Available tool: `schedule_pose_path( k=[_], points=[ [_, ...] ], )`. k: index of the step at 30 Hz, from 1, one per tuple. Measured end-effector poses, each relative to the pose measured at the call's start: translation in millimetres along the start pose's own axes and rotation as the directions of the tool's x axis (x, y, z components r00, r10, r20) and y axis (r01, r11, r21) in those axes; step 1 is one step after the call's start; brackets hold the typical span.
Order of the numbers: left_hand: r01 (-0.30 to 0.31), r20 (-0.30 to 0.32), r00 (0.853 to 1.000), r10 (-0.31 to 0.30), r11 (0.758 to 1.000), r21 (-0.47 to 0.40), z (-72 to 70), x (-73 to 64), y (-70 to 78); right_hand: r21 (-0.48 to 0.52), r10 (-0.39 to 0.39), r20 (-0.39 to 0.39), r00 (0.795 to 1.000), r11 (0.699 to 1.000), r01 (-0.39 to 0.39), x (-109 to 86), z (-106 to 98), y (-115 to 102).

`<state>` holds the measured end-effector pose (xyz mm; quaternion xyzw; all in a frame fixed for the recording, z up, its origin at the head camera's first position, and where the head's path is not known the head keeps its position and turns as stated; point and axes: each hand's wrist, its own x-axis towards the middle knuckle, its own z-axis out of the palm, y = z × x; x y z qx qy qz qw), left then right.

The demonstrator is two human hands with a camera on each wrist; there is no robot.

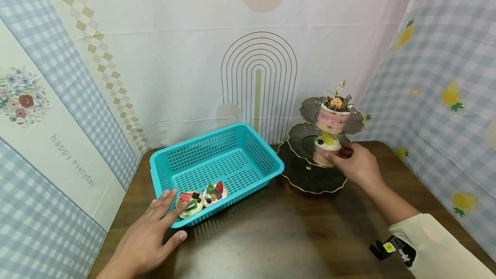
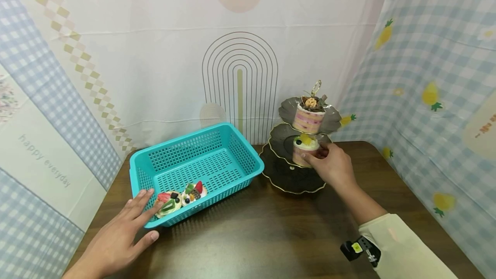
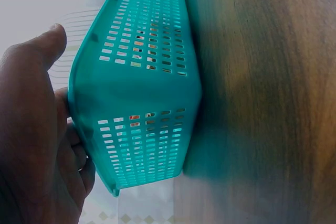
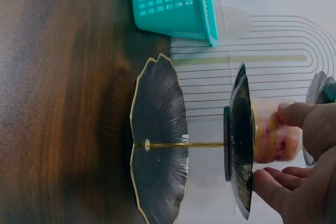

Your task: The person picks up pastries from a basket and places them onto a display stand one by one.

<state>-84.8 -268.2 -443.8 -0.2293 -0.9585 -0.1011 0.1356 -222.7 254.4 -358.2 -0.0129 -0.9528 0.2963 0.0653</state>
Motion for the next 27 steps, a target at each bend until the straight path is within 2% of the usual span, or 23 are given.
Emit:
schedule_pose_path(
  k=[6, 12, 19, 23, 27],
  points=[
    [0.001, -0.004, 1.000, -0.001, 1.000, -0.006, -1.7, 0.4, 1.8, 0.016, 0.012, -0.030, 0.999, 1.000, -0.012, -2.7, 0.4, 2.3],
    [0.007, 0.000, 1.000, -0.007, 1.000, -0.011, -2.1, 0.2, 3.2, -0.021, -0.040, -0.083, 0.996, 0.999, 0.038, -4.3, 1.0, 4.7],
    [0.018, 0.014, 1.000, -0.017, 1.000, -0.016, -2.2, 0.5, 0.9, 0.016, -0.109, -0.093, 0.990, 0.994, 0.111, -9.7, 7.7, -5.5],
    [0.020, 0.017, 1.000, -0.019, 1.000, -0.015, -1.0, 0.5, -0.3, 0.070, -0.188, -0.059, 0.980, 0.979, 0.192, -12.5, 16.2, -14.5],
    [0.011, 0.002, 1.000, -0.011, 1.000, -0.014, -0.1, 0.5, -0.8, 0.142, -0.303, 0.035, 0.952, 0.945, 0.295, -11.7, 27.6, -25.8]
  ],
)
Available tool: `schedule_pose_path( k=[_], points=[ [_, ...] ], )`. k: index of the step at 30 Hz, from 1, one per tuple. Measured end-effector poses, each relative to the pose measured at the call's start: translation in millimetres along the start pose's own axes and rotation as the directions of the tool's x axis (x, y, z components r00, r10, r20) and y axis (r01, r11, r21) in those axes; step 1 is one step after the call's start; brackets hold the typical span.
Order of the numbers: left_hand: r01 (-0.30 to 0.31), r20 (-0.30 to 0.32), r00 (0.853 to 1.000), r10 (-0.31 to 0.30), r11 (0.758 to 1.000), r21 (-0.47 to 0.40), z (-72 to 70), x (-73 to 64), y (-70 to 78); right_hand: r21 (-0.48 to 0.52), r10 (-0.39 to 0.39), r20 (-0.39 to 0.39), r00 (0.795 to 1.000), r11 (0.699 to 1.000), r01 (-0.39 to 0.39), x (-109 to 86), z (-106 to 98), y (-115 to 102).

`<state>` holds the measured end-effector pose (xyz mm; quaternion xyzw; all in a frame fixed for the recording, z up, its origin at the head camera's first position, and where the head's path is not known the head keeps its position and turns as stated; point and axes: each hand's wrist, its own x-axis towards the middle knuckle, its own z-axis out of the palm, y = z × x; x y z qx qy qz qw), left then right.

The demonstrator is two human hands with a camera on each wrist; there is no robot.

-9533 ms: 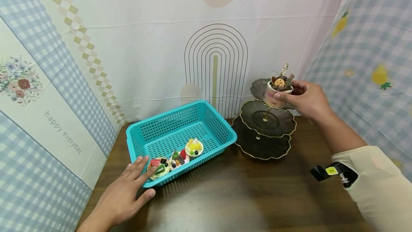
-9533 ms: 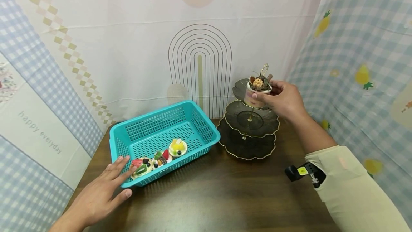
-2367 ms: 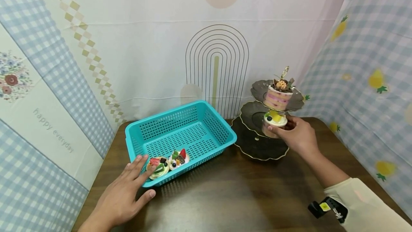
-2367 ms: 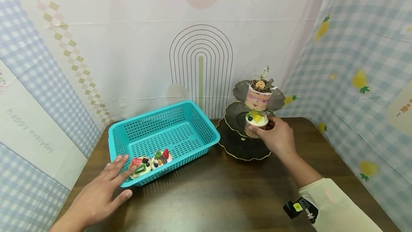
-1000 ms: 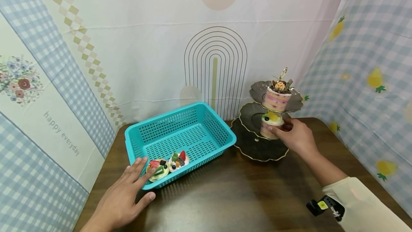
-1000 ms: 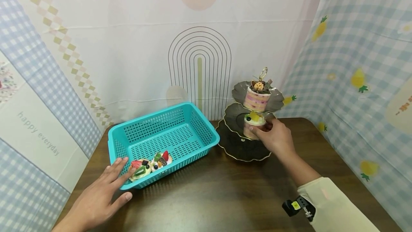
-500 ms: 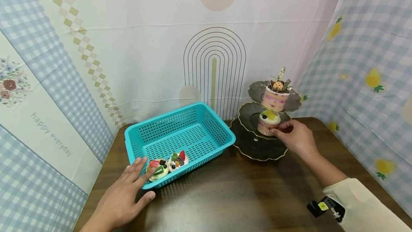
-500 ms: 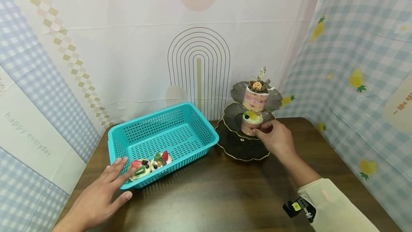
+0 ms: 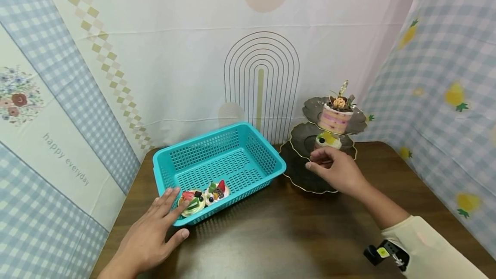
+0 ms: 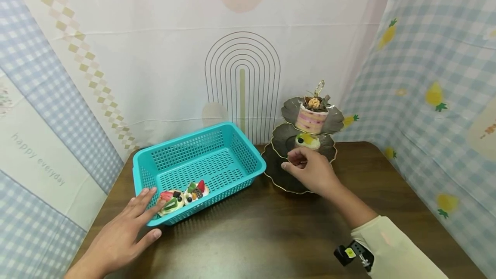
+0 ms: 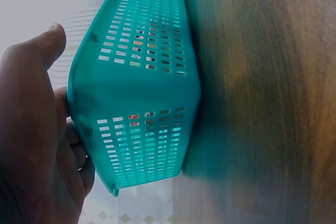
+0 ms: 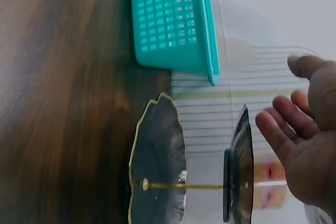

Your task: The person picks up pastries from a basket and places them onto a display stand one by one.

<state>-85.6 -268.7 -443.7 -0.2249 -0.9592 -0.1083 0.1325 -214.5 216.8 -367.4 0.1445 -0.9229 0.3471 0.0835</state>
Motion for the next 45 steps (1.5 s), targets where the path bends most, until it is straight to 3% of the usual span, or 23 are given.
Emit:
schedule_pose_path(
  k=[7, 17, 23, 30, 37, 45],
  points=[
    [-0.011, -0.015, 1.000, 0.011, 1.000, 0.005, 0.1, 0.9, 0.6, 0.107, -0.195, 0.162, 0.967, 0.978, 0.179, 16.8, 24.2, -17.8],
    [-0.005, -0.005, 1.000, 0.005, 1.000, 0.002, 0.4, 0.2, 0.7, 0.104, -0.290, 0.269, 0.919, 0.957, 0.271, 49.9, 62.7, -44.1],
    [0.000, -0.003, 1.000, 0.000, 1.000, -0.002, 1.9, 0.2, -0.5, 0.061, -0.265, 0.342, 0.901, 0.964, 0.260, 67.9, 89.3, -54.5],
    [-0.008, -0.031, 0.999, 0.008, 1.000, 0.004, 3.7, 0.3, -0.6, 0.019, -0.221, 0.459, 0.860, 0.971, 0.239, 84.1, 120.2, -63.9],
    [-0.003, -0.020, 1.000, 0.003, 1.000, 0.010, 2.9, 1.0, 2.3, 0.023, -0.193, 0.553, 0.810, 0.976, 0.217, 91.0, 138.1, -69.6],
    [0.014, -0.002, 1.000, -0.014, 1.000, 0.003, 3.1, -0.7, 2.3, 0.017, -0.189, 0.646, 0.740, 0.972, 0.233, 95.3, 157.2, -77.3]
  ],
)
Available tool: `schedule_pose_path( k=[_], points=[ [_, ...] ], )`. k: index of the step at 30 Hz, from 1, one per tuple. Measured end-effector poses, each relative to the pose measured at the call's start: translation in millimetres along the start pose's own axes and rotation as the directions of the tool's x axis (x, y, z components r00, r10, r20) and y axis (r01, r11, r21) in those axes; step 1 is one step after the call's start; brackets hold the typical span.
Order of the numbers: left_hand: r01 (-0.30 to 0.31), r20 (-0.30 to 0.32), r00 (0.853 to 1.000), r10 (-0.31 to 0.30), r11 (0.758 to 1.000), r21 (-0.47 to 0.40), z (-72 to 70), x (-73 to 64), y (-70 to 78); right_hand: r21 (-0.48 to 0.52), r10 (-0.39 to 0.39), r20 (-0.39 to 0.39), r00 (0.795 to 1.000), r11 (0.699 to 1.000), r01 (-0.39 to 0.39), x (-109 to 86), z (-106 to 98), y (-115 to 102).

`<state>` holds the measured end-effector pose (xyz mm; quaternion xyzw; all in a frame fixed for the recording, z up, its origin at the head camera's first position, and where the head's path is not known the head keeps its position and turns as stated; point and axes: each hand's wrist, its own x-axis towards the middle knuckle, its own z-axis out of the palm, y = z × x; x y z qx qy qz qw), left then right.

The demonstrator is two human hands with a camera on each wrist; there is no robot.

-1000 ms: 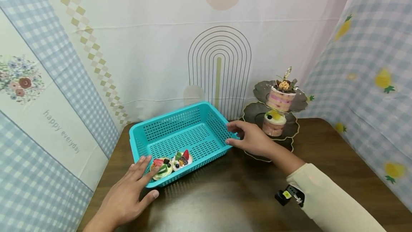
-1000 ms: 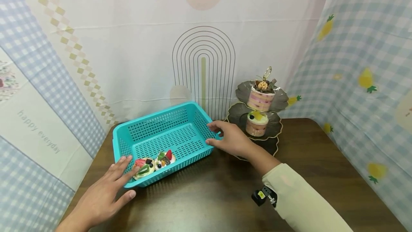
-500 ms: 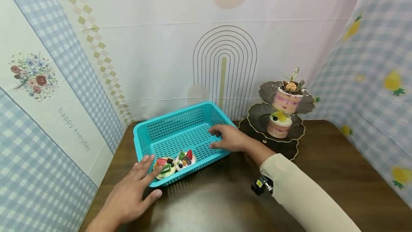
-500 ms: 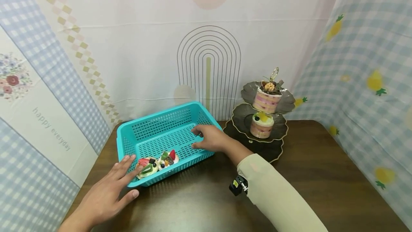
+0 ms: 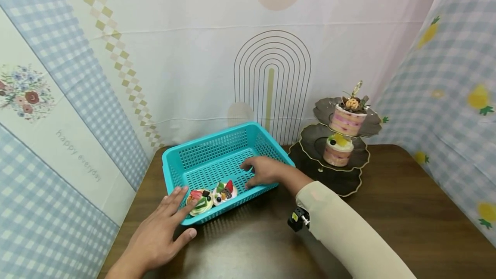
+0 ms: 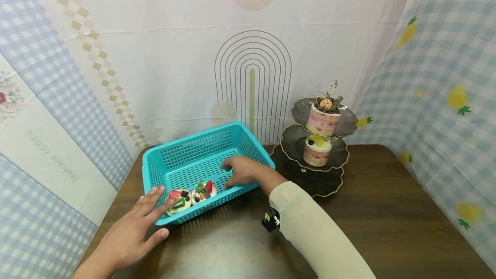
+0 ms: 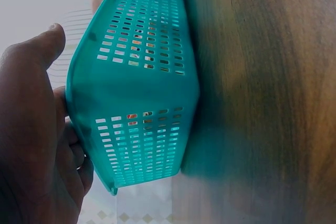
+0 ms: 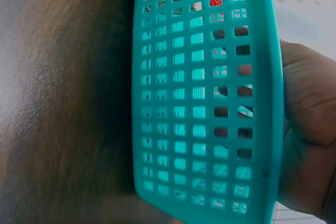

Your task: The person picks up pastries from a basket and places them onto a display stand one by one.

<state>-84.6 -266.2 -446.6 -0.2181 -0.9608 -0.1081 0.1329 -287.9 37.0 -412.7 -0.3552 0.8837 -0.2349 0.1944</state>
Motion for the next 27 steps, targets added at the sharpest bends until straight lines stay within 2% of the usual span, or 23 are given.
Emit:
schedule_pose_path(
  k=[7, 14, 27],
  points=[
    [0.022, 0.025, 0.999, -0.022, 1.000, -0.006, 1.0, -1.4, -1.5, -0.086, 0.024, 0.114, 0.993, 0.996, -0.014, 15.1, 8.1, -13.5],
    [0.020, 0.021, 1.000, -0.020, 1.000, -0.007, 3.2, -1.8, -1.4, -0.095, 0.063, 0.193, 0.979, 0.994, -0.046, 25.3, 16.5, -20.7],
    [0.013, 0.019, 1.000, -0.013, 1.000, -0.002, -0.8, 1.4, -0.5, -0.048, 0.058, 0.183, 0.981, 0.998, -0.049, 30.2, 17.1, -19.9]
  ],
)
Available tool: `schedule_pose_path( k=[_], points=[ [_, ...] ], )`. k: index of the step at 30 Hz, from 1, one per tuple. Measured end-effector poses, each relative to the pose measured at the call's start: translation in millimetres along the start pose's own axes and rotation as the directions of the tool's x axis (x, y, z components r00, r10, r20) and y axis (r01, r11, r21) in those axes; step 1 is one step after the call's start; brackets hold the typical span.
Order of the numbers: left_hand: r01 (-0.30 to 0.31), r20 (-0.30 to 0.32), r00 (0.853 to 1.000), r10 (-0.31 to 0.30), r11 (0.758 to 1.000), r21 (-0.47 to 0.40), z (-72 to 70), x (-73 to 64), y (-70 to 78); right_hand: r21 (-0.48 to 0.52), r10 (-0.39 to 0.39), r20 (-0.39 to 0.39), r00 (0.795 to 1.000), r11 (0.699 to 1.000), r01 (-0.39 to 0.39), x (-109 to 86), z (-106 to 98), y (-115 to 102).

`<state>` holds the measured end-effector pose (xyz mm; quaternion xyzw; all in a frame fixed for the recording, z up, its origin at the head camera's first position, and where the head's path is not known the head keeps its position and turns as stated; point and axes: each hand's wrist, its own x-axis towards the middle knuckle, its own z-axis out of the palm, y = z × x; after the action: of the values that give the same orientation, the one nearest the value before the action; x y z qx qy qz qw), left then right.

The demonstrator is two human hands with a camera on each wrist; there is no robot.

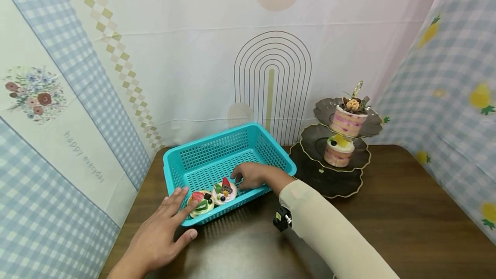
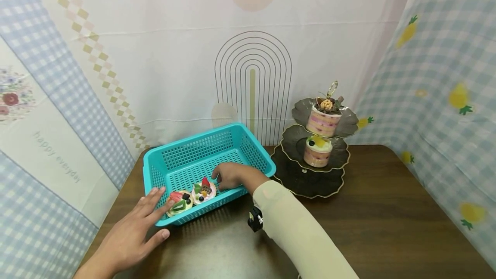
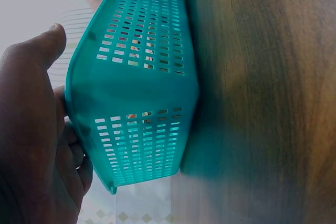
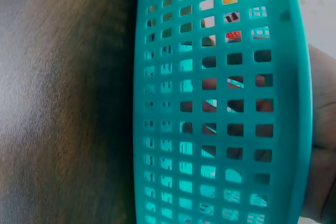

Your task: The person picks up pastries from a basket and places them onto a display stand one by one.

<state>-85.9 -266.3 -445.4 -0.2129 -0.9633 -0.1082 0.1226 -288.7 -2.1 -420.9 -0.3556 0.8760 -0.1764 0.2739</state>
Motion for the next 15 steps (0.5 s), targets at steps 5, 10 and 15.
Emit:
schedule_pose_path(
  k=[5, 10, 15],
  points=[
    [0.003, 0.006, 1.000, -0.003, 1.000, 0.006, 0.3, -0.6, -1.0, 0.035, 0.001, 0.042, 0.999, 0.999, -0.003, 2.0, 4.4, -2.5],
    [0.001, 0.009, 1.000, -0.001, 1.000, 0.010, 0.3, -0.8, -1.7, 0.004, 0.003, 0.049, 0.999, 1.000, -0.003, 4.2, 6.5, -6.9],
    [-0.011, -0.019, 1.000, 0.011, 1.000, 0.013, 0.8, -0.1, -0.3, 0.020, 0.017, 0.053, 0.998, 1.000, -0.018, 3.3, 5.6, -6.1]
  ],
)
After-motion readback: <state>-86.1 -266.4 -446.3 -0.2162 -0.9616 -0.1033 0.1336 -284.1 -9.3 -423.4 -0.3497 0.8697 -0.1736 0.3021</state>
